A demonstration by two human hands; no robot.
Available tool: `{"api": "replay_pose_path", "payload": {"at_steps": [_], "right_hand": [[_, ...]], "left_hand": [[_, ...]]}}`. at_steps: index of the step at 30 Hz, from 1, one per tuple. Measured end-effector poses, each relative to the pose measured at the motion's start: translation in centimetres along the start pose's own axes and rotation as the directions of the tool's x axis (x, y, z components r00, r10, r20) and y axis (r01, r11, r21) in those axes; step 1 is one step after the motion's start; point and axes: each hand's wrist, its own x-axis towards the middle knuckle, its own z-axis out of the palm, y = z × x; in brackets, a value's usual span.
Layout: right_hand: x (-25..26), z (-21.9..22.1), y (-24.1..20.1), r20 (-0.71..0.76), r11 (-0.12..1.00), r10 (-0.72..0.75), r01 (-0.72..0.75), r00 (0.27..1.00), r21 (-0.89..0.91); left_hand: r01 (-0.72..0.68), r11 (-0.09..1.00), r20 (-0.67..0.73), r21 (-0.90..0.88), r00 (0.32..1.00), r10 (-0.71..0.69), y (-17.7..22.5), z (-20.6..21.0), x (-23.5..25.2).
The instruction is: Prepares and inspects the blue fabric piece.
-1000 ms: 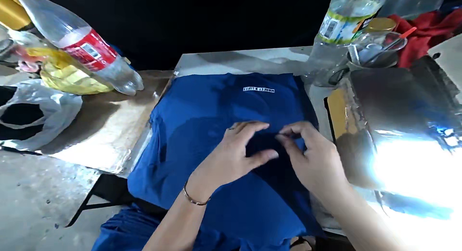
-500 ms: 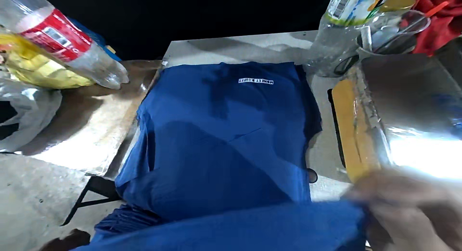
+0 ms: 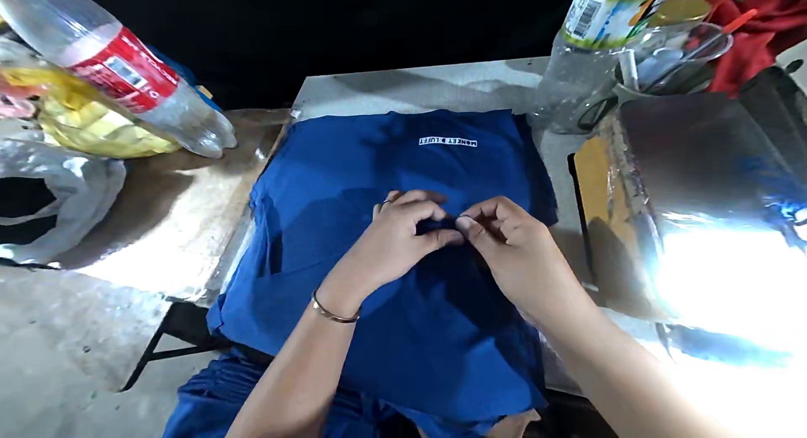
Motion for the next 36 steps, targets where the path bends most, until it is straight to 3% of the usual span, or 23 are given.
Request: {"api": "replay_pose_path", "payload": {"at_steps": [1,2,3,4,5,8,11,16,21,28,33,36], "right_hand": [[-0.6,-0.7,-0.3,0.056,0.999,0.039,-0.04,0.998,0.018],[-1.5,-1.6,-0.6,0.146,0.997,0.073,-0.077,0.987,0.021],[-2.8,-2.5,-0.6,0.253,0.994,0.099,-0.105,0.962,0.009],[-4.2,-3.3,-0.7,0.366,0.99,0.131,-0.142,0.921,0.003],[-5.6,-3.9,-0.9,0.454,0.984,0.151,-0.177,0.878,0.016],[-8.7,-5.1,-0.5,0.503,0.954,0.195,-0.282,0.842,0.103],[-9.3,-5.1,0.8,0.432,0.952,0.275,-0.306,0.859,0.003],[-9.1,-6.0,0.3,0.442,0.951,0.276,-0.31,0.854,0.006],[-9.8,-6.0,1.8,0.379,0.968,0.222,-0.249,0.899,0.025],[-9.5,-6.4,1.1,0.413,0.952,0.297,-0.3,0.861,-0.059],[-10.2,-5.2,2.1,0.299,0.964,0.24,-0.191,0.924,-0.182],[-10.2,-4.5,1.9,0.242,0.957,0.17,-0.102,0.955,-0.271]], "left_hand": [[-0.16,0.987,-0.049,-0.015,0.986,0.159,-3.0,-0.5,-1.3],[-0.442,0.89,-0.2,-0.11,0.887,0.415,-6.9,-0.2,-2.0],[-0.195,0.949,-0.234,-0.248,0.963,0.136,-4.2,-0.8,-3.9],[0.162,0.958,-0.216,-0.235,0.953,-0.214,0.2,-1.5,-4.8],[0.336,0.93,-0.201,-0.149,0.911,-0.361,3.1,-1.9,-4.5],[0.19,0.982,-0.154,0.0,0.97,-0.188,4.6,-1.0,-2.5],[0.117,0.992,-0.102,0.045,0.988,-0.111,3.5,0.6,0.0],[0.236,0.971,-0.064,0.045,0.97,-0.232,3.4,1.4,1.0],[0.341,0.936,-0.057,0.084,0.94,-0.337,2.7,1.7,1.6],[0.37,0.914,-0.016,0.166,0.928,-0.373,4.6,1.7,2.1],[0.354,0.868,0.019,0.348,0.923,-0.384,3.9,2.3,2.6],[0.333,0.862,0.128,0.382,0.905,-0.406,3.9,1.7,3.7]]}}
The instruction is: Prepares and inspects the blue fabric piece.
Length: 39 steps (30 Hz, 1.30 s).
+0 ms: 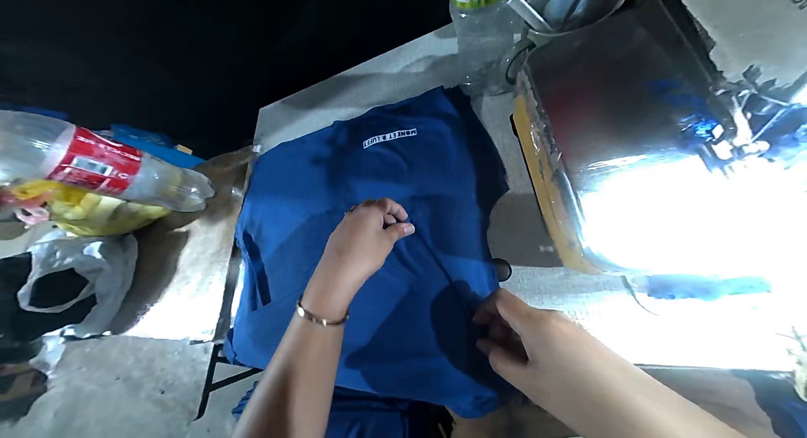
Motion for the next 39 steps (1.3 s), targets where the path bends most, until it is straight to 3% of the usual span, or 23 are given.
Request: {"api": "replay_pose_path", "payload": {"at_steps": [2,4,8,10,11,12,13,14,16,17,21,27,31,34,39], "right_hand": [[0.5,1.0,0.2,-0.169,0.989,-0.125,0.11,0.978,-0.099],[1.8,1.6,0.4,-0.319,0.962,-0.262,0.22,0.911,-0.162],[2.9,1.5,0.2,-0.299,0.947,-0.319,0.292,0.899,-0.132],[2.4,1.5,0.0,-0.298,0.95,-0.311,0.301,0.903,-0.078],[2.1,1.5,0.0,-0.288,0.95,-0.309,0.309,0.907,-0.046],[1.7,1.5,0.0,-0.266,0.949,-0.306,0.315,0.914,-0.011],[1.3,1.4,0.2,-0.243,0.948,-0.303,0.318,0.921,0.024],[1.0,1.4,0.5,-0.223,0.945,-0.303,0.322,0.927,0.055],[0.4,1.2,1.1,-0.191,0.939,-0.301,0.325,0.934,0.11],[0.1,1.1,1.3,-0.173,0.938,-0.301,0.324,0.938,0.125],[-0.5,0.8,2.1,-0.123,0.947,-0.29,0.303,0.949,0.109],[-0.8,0.6,2.2,-0.133,0.956,-0.279,0.288,0.951,0.055],[-1.3,0.2,1.6,-0.168,0.945,-0.239,0.269,0.956,0.186],[-1.2,0.2,1.6,-0.119,0.955,-0.226,0.245,0.967,0.17],[-0.8,1.1,2.7,-0.184,0.919,-0.372,0.389,0.91,0.065]], "left_hand": [[-0.021,0.995,0.085,-0.101,0.996,0.03,-0.8,-1.1,0.9],[-0.06,0.963,0.073,-0.265,0.994,0.082,-1.1,-2.1,0.2],[0.032,0.895,-0.176,-0.444,0.977,-0.122,4.4,-2.9,-4.2],[-0.141,0.869,-0.28,-0.475,0.96,0.002,2.4,-3.0,-5.2],[-0.3,0.834,-0.34,-0.463,0.929,0.145,-0.9,-2.8,-5.2],[-0.47,0.77,-0.445,-0.432,0.853,0.271,-4.1,-2.2,-5.1],[-0.552,0.733,-0.51,-0.398,0.797,0.323,-5.9,-1.9,-5.3],[-0.537,0.755,-0.516,-0.377,0.799,0.31,-5.8,-2.1,-5.7],[-0.323,0.878,-0.382,-0.353,0.906,0.18,-1.6,-3.5,-6.7],[-0.251,0.908,-0.345,-0.334,0.929,0.13,0.0,-3.9,-6.9],[-0.244,0.924,-0.375,-0.296,0.919,0.122,0.7,-3.9,-7.2],[-0.367,0.891,-0.516,-0.268,0.835,0.189,-0.8,-2.6,-7.1],[-0.448,0.863,-0.631,-0.233,0.745,0.216,-1.0,-1.5,-7.2],[-0.482,0.847,-0.679,-0.224,0.7,0.219,-1.1,-1.1,-7.7],[-0.465,0.87,-0.711,-0.163,0.667,0.224,-1.0,-0.9,-9.8]]}}
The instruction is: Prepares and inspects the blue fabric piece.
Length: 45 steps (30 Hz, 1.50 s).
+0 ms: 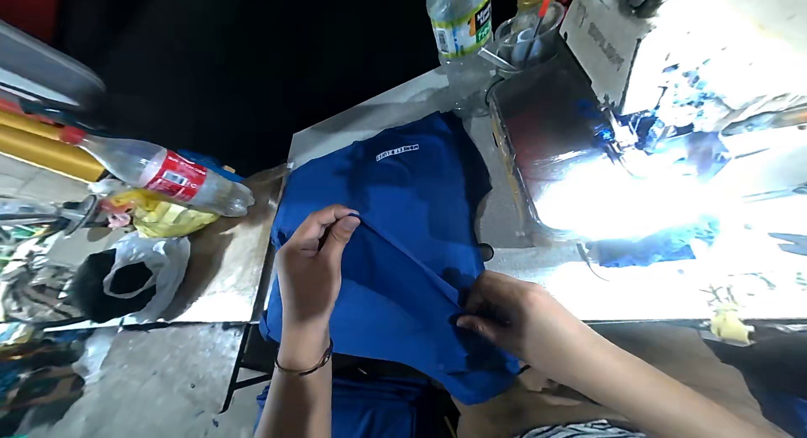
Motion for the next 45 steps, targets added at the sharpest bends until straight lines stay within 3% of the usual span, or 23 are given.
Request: {"api": "replay_pose_path", "payload": {"at_steps": [7,16,21,23,26,29,31,32,34,36,40,45], "right_hand": [[-0.7,-0.6,-1.7,-0.073,0.992,-0.059,0.067,0.996,0.104],[-0.2,-1.6,-4.7,-0.13,0.959,-0.221,0.239,0.967,0.15],[-0.7,-2.3,-7.8,-0.077,0.99,-0.038,0.048,0.996,0.129],[-1.4,-3.9,-9.1,-0.056,0.989,-0.017,0.025,0.998,0.148],[-3.6,-7.6,-11.1,-0.079,0.979,0.016,0.001,0.997,0.206],[-5.9,-10.5,-10.4,-0.123,0.974,0.188,-0.169,0.975,0.148],[-6.9,-10.8,-7.1,-0.174,0.948,0.318,-0.313,0.932,0.053],[-7.3,-10.8,-5.3,-0.181,0.924,0.38,-0.382,0.907,0.03],[-8.0,-10.4,-2.5,-0.2,0.9,0.432,-0.434,0.88,0.033],[-8.4,-10.1,-1.1,-0.229,0.915,0.403,-0.4,0.886,0.059],[-9.3,-9.9,-0.6,-0.237,0.93,0.367,-0.35,0.899,0.112],[-12.4,-10.5,-0.3,-0.113,0.9,0.414,-0.387,0.903,0.2]], "left_hand": [[-0.104,0.993,-0.183,-0.06,0.979,0.091,0.7,-0.4,-0.5],[-0.263,0.964,-0.403,-0.03,0.886,0.229,2.8,-3.0,-1.3],[-0.279,0.959,-0.449,-0.051,0.864,0.228,4.3,-2.5,-0.1],[-0.35,0.935,-0.397,-0.048,0.866,0.304,5.3,-1.6,2.0],[-0.413,0.827,-0.234,-0.382,0.909,0.346,7.3,1.8,6.5],[-0.078,0.805,0.152,-0.589,0.967,0.205,9.3,8.8,9.1],[0.112,0.907,0.405,-0.405,0.912,0.068,9.5,14.2,9.2],[0.067,0.974,0.449,-0.214,0.893,0.038,9.4,16.3,9.0],[-0.097,0.99,0.397,0.103,0.916,0.048,9.9,18.4,8.0],[-0.25,0.938,0.285,0.24,0.942,0.178,10.6,18.9,6.7],[-0.33,0.885,0.3,0.329,0.925,0.234,12.3,18.6,2.5],[-0.318,0.918,0.243,0.236,0.934,0.261,12.5,19.5,-3.7]]}}
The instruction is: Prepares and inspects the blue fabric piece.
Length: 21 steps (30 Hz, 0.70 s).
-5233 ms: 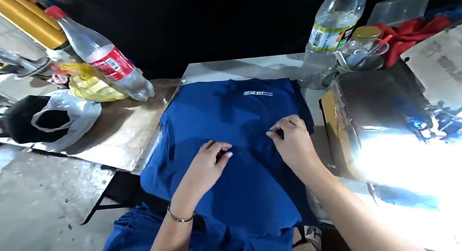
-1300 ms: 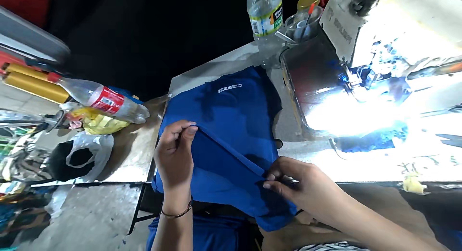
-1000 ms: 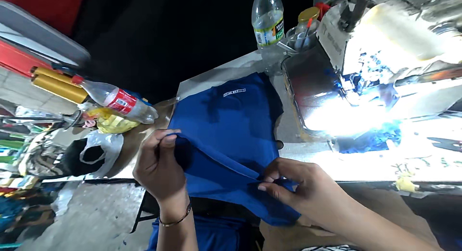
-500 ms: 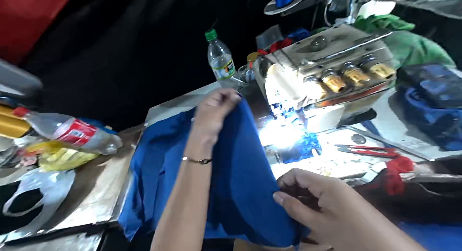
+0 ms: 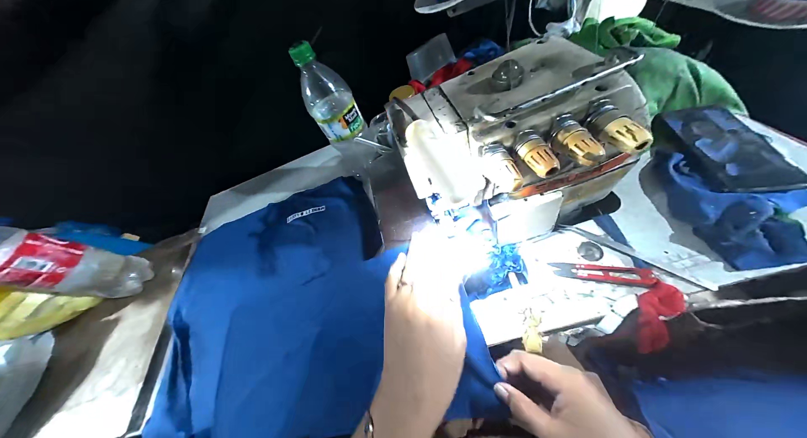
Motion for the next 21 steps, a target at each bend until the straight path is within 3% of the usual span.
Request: {"api": "replay_pose_path", "payload": {"at_steps": [4,13,15,17,19,20,21], "right_hand": [[-1.0,0.1,2.6,-0.046,0.994,-0.066,0.069,0.997,0.082],[0.4,0.4,3.5,-0.1,0.99,-0.1,0.109,0.99,0.088],[0.4,0.6,4.3,-0.1,0.989,-0.143,0.146,0.985,0.027],[0.1,0.6,4.8,-0.057,0.99,-0.132,0.128,0.99,-0.067],[-0.8,0.5,5.3,-0.017,0.99,-0.052,0.049,0.999,-0.13],[-1.2,0.4,5.6,-0.002,0.99,-0.012,0.011,1.0,-0.138],[-1.4,0.3,6.0,0.007,0.99,0.033,-0.032,0.999,-0.138]], "left_hand": [[-0.042,0.999,0.009,0.018,0.999,0.042,1.5,0.9,-1.1],[-0.009,0.983,-0.015,0.184,1.0,0.012,1.7,1.8,0.9],[-0.032,0.997,-0.001,0.074,0.999,0.032,1.4,1.1,1.2],[-0.082,0.966,0.025,-0.247,0.996,0.09,1.0,-0.6,-0.3],[0.004,0.732,0.12,-0.681,0.987,0.107,1.2,-2.1,-5.1],[0.138,0.528,0.248,-0.838,0.958,0.143,1.2,-2.1,-8.2],[0.353,0.329,0.431,-0.876,0.878,0.207,1.0,-1.5,-11.5]]}}
